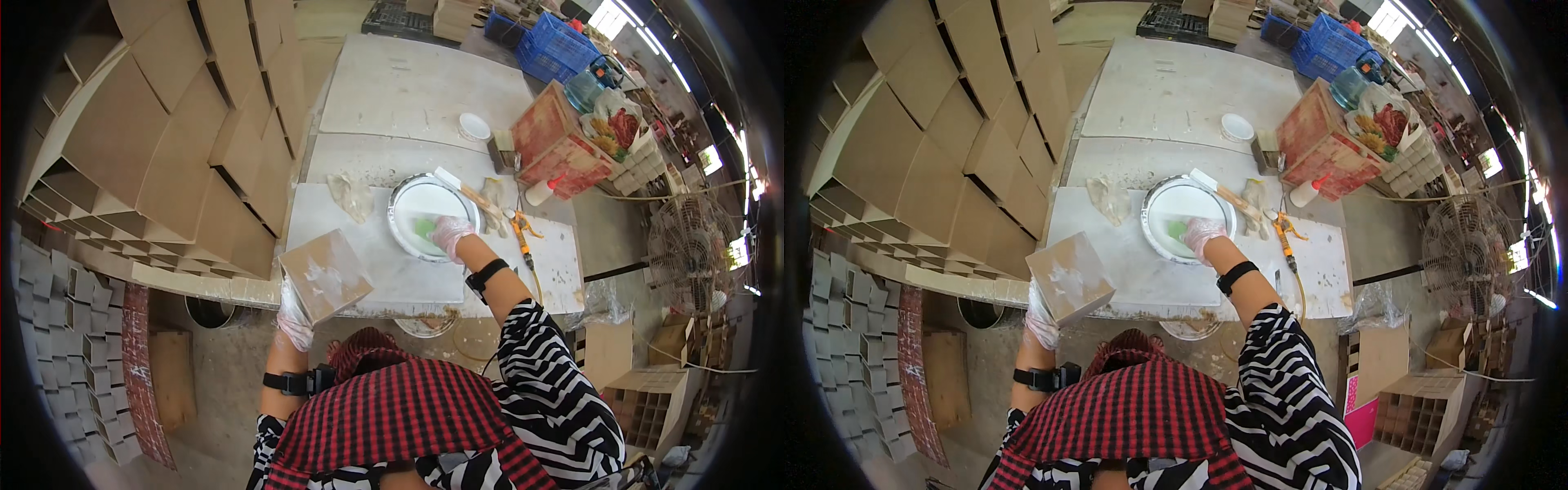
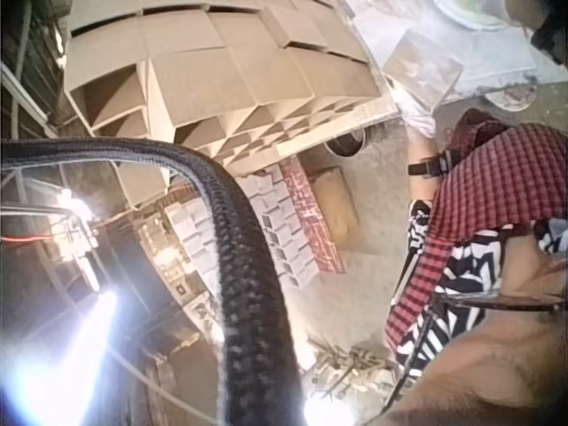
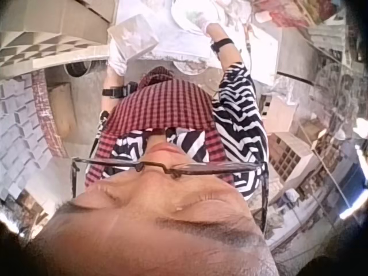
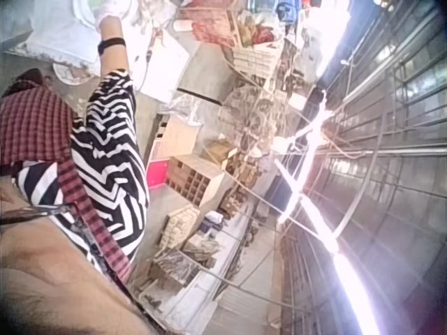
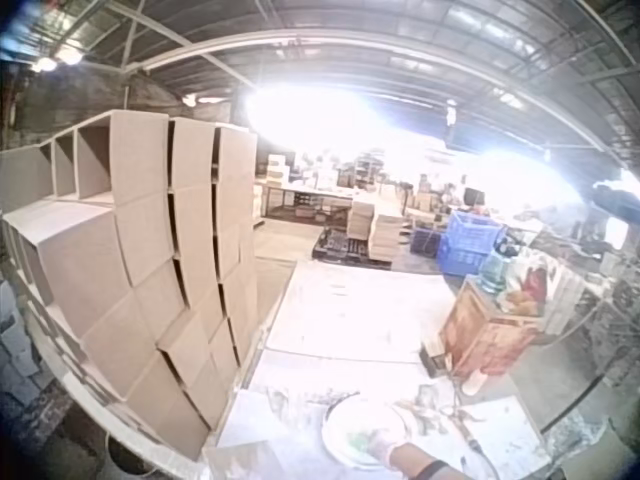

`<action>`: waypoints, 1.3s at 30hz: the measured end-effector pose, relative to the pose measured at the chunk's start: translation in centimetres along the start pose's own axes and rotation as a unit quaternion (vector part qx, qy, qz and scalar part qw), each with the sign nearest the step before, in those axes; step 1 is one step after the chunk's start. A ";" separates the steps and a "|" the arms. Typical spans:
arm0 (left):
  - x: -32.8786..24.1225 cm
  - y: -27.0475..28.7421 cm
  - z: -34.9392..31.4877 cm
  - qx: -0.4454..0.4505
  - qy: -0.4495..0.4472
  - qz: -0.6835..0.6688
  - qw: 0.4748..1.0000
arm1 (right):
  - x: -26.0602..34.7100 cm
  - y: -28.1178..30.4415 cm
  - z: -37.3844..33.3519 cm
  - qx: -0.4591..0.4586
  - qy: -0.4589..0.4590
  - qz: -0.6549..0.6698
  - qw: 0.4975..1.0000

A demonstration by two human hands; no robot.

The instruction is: The person coats the interior and exterior of wooden boxes with white paint using a sponge, moves a finished box to a stack, and retrieves another box from a shelf.

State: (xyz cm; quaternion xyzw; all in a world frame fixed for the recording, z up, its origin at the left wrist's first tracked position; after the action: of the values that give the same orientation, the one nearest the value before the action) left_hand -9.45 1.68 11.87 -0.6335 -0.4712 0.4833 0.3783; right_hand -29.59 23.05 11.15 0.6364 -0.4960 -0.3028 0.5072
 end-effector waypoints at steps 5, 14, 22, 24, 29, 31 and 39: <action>0.0 -0.5 0.4 0.000 0.002 0.000 1.000 | -1.7 0.8 -1.0 0.046 -0.031 0.322 0.945; 0.5 -2.3 1.7 0.015 0.013 0.002 1.000 | -8.7 -3.2 -0.6 0.067 -0.180 0.727 0.660; 1.5 1.4 5.3 0.019 0.049 0.069 0.996 | 4.1 8.0 -7.8 -0.221 0.300 0.304 0.877; 2.0 -0.5 5.5 0.108 0.035 0.118 0.987 | 9.8 9.2 -10.9 -0.080 0.274 0.329 0.900; 2.6 -6.9 2.3 0.033 0.091 0.071 0.993 | 15.8 12.0 -12.5 -0.236 0.387 0.041 0.890; 2.7 -2.6 3.9 0.036 0.098 0.043 0.994 | 17.0 13.1 -13.7 -0.276 0.440 0.080 0.850; 0.8 -5.5 2.0 -0.016 0.026 0.214 0.976 | 21.4 11.8 -15.3 -0.286 0.518 -0.012 0.806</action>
State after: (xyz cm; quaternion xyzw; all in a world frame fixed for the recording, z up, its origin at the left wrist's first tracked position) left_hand -12.63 3.96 16.34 -0.7376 -0.3227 0.5290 0.2682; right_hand -12.89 8.36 29.49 0.5304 -0.0429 -0.0621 0.8444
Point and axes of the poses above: each hand's wrist, its own z-axis towards the middle knuckle, its own y-axis out of the back of the hand, x = y × z, the point moved 9 cm from there along z, towards the middle knuckle, and after that the axes turned 7 degrees about -x, right-handed, at the moved point
